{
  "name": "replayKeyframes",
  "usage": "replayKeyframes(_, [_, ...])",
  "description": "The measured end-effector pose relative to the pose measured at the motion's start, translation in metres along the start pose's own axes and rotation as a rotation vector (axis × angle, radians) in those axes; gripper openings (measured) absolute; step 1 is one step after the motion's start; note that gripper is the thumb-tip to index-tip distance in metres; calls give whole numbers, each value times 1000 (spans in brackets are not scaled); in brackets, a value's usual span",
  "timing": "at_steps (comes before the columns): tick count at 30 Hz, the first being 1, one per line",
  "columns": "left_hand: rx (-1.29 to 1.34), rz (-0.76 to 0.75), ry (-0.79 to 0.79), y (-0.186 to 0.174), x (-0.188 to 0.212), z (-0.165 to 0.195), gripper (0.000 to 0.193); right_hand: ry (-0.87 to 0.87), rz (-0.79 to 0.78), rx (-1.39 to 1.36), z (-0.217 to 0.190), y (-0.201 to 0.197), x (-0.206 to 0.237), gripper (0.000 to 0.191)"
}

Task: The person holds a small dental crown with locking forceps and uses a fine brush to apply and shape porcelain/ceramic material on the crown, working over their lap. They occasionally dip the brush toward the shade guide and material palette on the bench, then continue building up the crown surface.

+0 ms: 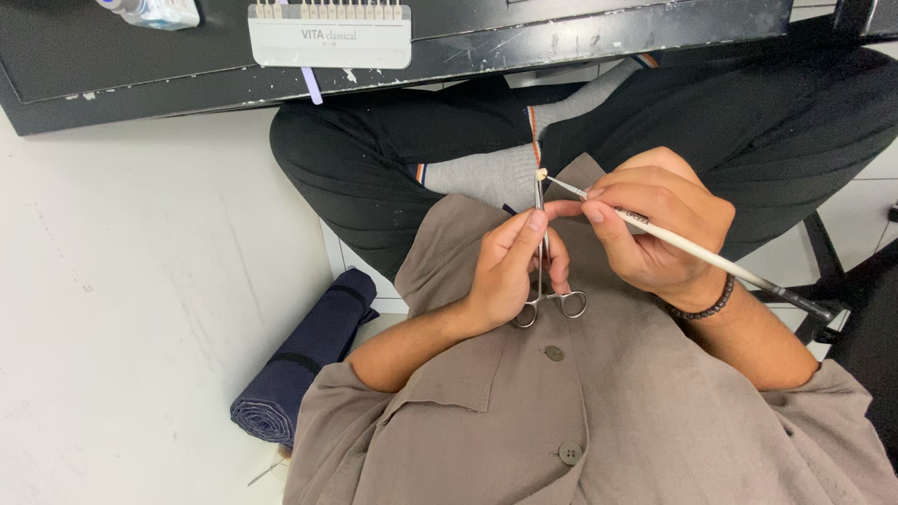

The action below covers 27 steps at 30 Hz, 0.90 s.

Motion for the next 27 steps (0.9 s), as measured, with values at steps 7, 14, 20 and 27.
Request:
replayKeyframes(7, [3, 16, -24, 0, 0, 0, 54, -12, 19, -8, -1, -1, -1, 14])
replayKeyframes(14, [-12, 16, -5, 0, 0, -1, 54, -12, 10, -9, -3, 0, -1, 14])
replayKeyframes(20, [18, 7, -11, 0, 2, 1, 54, 1, 17, -1, -2, -2, 0, 12])
replayKeyframes(27, [-17, -24, 21, 1, 0, 4, 56, -8, 16, 10, -1, -1, 1, 13])
Point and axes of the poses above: each hand's wrist, its own x-axis away from the middle knuckle, its own y-axis out of the palm, z = x × y, the point moved 4 cm from there along -x, towards the middle knuckle, and after that the axes turned 3 degrees about x, right-handed, at the moved point
